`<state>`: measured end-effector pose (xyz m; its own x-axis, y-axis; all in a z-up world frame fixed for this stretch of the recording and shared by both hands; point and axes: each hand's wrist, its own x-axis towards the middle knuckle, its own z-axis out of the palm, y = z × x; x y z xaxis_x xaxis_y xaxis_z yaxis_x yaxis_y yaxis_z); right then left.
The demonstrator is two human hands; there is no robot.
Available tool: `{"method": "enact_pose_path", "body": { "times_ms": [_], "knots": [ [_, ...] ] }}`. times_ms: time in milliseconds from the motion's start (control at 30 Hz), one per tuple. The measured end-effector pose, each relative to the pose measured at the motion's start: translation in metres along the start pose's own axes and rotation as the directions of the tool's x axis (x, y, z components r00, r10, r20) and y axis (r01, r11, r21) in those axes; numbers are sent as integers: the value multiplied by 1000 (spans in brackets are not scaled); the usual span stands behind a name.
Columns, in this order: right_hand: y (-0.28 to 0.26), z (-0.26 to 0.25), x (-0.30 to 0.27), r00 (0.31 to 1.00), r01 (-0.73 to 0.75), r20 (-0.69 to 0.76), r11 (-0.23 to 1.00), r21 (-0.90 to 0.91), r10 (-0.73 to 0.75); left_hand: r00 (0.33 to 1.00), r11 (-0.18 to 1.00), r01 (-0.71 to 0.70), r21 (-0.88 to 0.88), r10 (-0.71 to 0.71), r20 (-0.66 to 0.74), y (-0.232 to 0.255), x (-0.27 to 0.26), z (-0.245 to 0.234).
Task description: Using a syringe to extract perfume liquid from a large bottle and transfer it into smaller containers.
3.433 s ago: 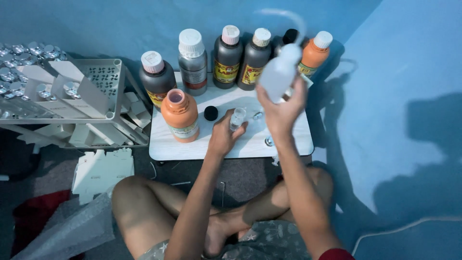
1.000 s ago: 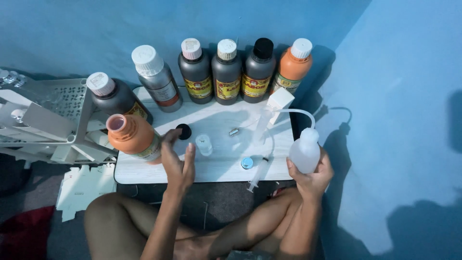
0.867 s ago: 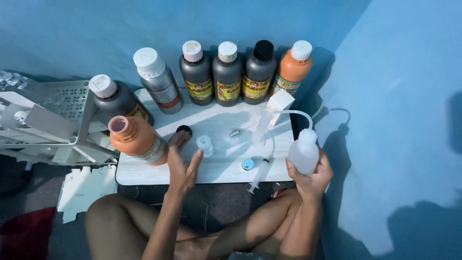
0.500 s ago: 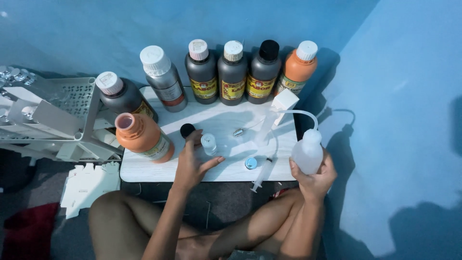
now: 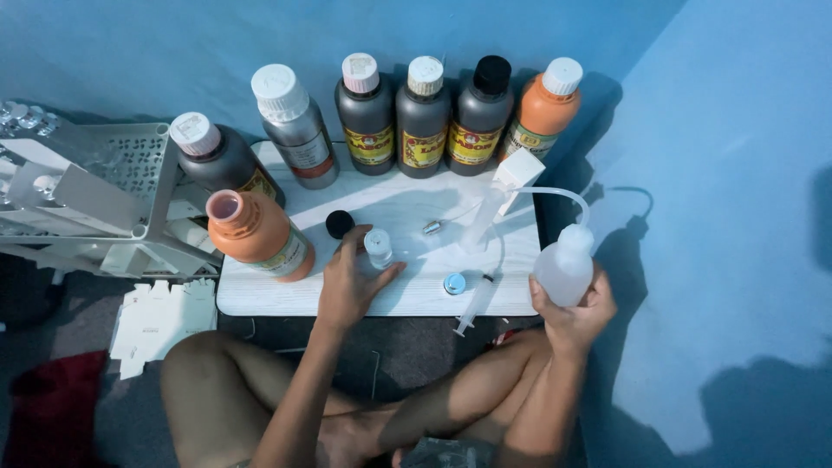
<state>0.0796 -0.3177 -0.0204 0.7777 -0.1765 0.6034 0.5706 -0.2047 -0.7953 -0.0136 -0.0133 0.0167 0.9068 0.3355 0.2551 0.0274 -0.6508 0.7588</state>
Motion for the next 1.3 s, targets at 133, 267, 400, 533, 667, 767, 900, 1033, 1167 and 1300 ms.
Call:
{"method": "enact_pose_path", "body": {
  "times_ms": [133, 267, 400, 533, 667, 767, 900, 1033, 1167, 1300],
  "knots": [
    [-2, 0, 0, 1000, 11, -8, 1000, -5, -11, 999, 999, 43, 27, -43, -17, 9, -1, -2],
    [-3, 1, -1, 1000, 6, -16, 1000, -4, -6, 999, 997, 51, 65, -50, -16, 7, 0, 0],
    [-11, 0, 3, 1000, -11, 6, 1000, 12, 11, 997, 996, 68, 62, -67, -24, 10, -1, -2],
    [-11, -2, 3, 999, -41, 16, 999, 22, 40, 998, 996, 64, 65, -63, -22, 12, 0, -2],
    [-16, -1, 4, 997, -77, 17, 996, 45, 76, 998, 997, 59, 47, -59, -19, 13, 0, -4],
    [-11, -1, 3, 998, -61, 6, 998, 27, 61, 999, 998, 50, 36, -49, -23, 13, -1, -4],
    [-12, -1, 2, 998, -58, -11, 998, 31, 59, 998, 997, 64, 38, -64, -12, 13, -1, -5],
    [-13, -1, 2, 999, -46, -14, 999, 16, 46, 999, 998, 49, 28, -48, -17, 13, -1, -5],
    [-18, 0, 4, 999, -46, -13, 999, 18, 46, 999, 999, 20, 46, -19, -32, 7, -2, -1],
    [-17, 1, 3, 999, -52, -8, 998, 25, 53, 999, 999, 8, 42, -6, -51, 9, -2, -2]
  ]
}}
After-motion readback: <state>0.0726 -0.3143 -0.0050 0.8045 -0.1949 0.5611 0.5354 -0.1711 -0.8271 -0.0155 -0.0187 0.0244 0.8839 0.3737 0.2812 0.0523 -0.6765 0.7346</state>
